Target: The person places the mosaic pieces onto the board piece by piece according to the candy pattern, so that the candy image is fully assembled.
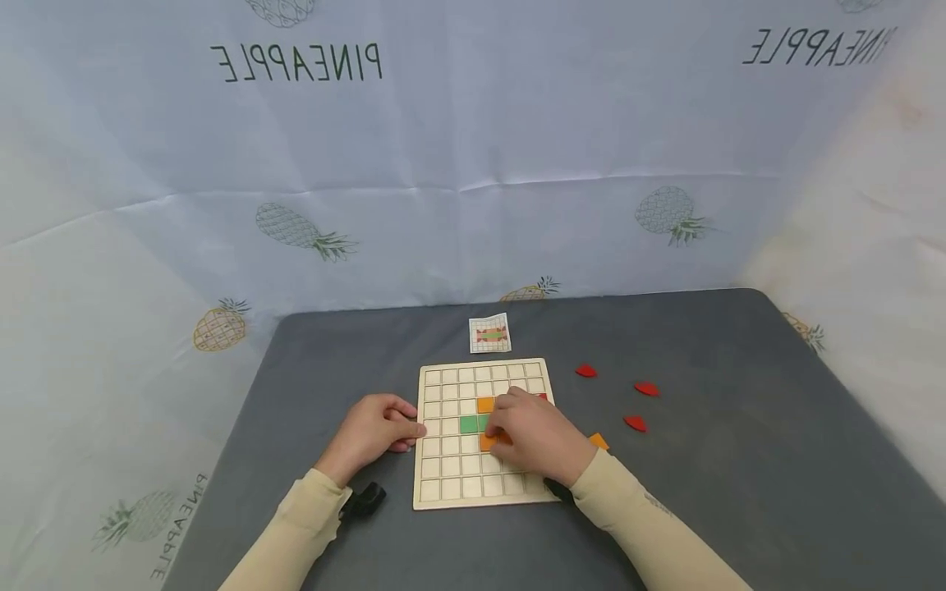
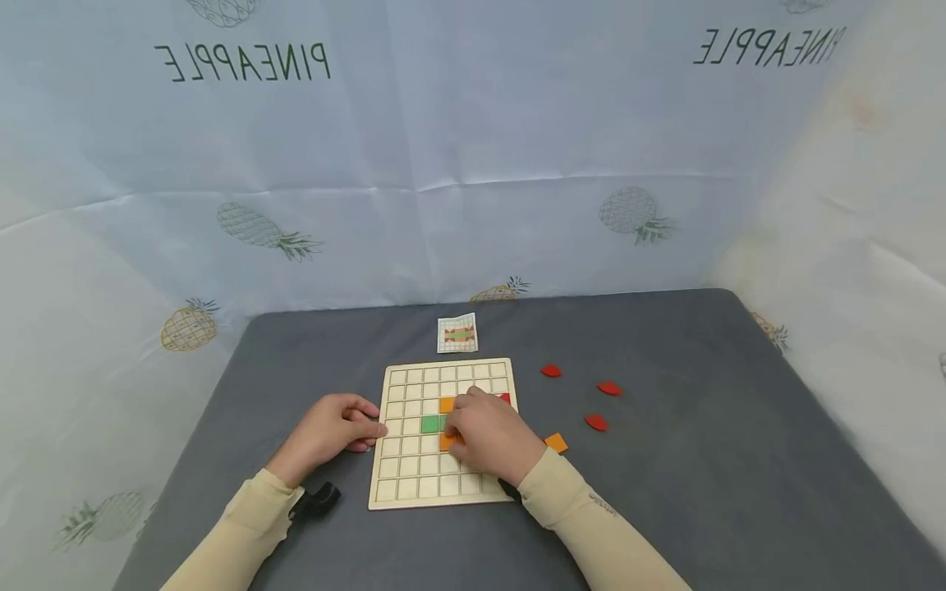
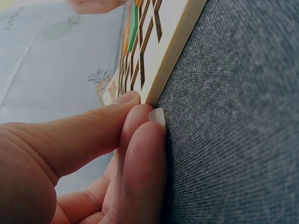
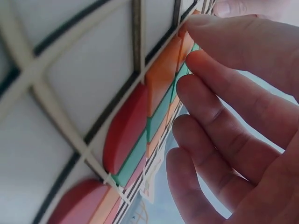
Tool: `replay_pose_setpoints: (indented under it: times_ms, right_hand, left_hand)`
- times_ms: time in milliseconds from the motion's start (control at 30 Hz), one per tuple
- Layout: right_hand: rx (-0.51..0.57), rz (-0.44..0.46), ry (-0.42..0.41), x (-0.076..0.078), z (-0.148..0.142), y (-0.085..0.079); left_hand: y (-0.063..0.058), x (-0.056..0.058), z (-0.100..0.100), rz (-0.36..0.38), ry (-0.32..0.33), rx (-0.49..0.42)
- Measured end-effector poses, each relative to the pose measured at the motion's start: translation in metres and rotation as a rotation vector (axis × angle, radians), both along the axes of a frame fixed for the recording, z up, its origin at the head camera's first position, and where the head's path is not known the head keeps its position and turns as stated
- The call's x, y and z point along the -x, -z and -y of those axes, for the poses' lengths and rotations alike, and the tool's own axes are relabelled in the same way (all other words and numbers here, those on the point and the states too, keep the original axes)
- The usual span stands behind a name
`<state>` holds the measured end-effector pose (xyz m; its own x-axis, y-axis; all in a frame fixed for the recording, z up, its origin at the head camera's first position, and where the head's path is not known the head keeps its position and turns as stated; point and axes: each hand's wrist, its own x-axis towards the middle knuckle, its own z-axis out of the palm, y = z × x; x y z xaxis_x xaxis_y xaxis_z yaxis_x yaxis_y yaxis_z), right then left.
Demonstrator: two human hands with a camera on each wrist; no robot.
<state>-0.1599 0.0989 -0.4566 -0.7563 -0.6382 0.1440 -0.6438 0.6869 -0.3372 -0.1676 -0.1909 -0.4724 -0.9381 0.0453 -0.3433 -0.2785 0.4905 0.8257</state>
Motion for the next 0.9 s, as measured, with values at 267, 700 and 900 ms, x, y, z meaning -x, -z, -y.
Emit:
replay_pose_setpoints:
  times_ms: [267, 700, 900]
  right_hand:
    - [0.007, 0.032, 0.142, 0.013, -0.047, -0.019]
    - [-0.029, 0.071, 0.333, 0.019, -0.146, -0.019]
    - [-0.044, 0.081, 0.389, 0.017, -0.184, -0.014]
  left_hand:
    - [-0.002, -0.002, 0.003, 0.009, -0.005, -0.001]
    - [-0.002, -0.004, 0.002, 0.02, -0.014, 0.01]
    - [-0.002, -0.002, -0.002, 0.024, -0.011, 0.016]
